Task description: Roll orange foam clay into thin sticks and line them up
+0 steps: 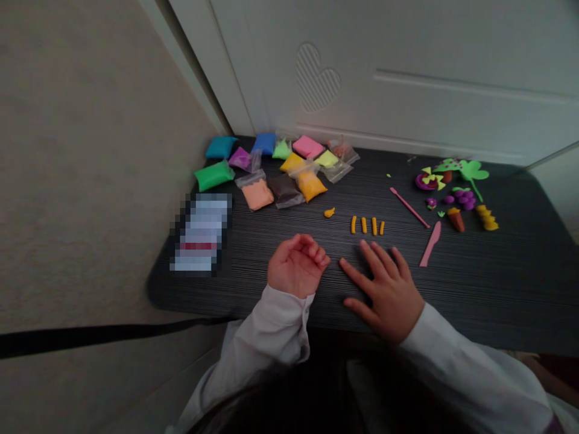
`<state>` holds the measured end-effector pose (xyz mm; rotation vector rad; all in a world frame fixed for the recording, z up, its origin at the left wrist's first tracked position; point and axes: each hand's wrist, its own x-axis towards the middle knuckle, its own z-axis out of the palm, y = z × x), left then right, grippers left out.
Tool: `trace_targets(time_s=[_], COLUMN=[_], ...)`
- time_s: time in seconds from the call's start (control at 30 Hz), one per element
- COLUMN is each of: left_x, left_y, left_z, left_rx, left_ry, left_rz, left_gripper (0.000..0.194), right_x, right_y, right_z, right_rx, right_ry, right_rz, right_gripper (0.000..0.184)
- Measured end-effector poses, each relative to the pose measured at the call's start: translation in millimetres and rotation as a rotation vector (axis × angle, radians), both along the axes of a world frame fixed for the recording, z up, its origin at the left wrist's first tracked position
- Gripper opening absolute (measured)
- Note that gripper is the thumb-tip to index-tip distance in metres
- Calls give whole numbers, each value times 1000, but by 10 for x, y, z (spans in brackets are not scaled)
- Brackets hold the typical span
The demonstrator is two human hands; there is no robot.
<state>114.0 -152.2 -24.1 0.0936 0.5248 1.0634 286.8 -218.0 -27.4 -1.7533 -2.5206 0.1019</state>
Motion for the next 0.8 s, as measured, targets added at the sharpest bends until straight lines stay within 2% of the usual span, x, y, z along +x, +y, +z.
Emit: trace_targets(time_s=[0.1, 0.23, 0.37, 0.4, 0.53, 0.7, 0.8], left_x=[-4, -5, 1, 3, 7, 7, 5], left_y=[-1, 1, 2, 3, 5, 7, 2], left_z=[-4, -5, 1, 3, 7, 5, 4], left_rx=[-2, -12, -14, -14, -9, -10, -20], left_ry=[-1, 18, 19, 20, 21, 14, 28], left_rz=[-6, -2, 3, 2, 4, -2, 2], left_gripper=[26, 25, 25, 25, 26, 26, 25], right_x=[11, 19, 32, 22, -29, 118, 234], right_y=[0, -10, -1, -6, -35, 35, 73], right_z=[0, -11, -14, -12, -13, -27, -18], right_rx=[21, -15, 41, 37, -24, 23, 67], right_ry=[-8, 5, -6, -3, 12, 2, 52], right_rz=[-71, 60, -82, -80, 48, -87, -98], right_gripper=[59, 59, 58, 59, 59, 57, 57])
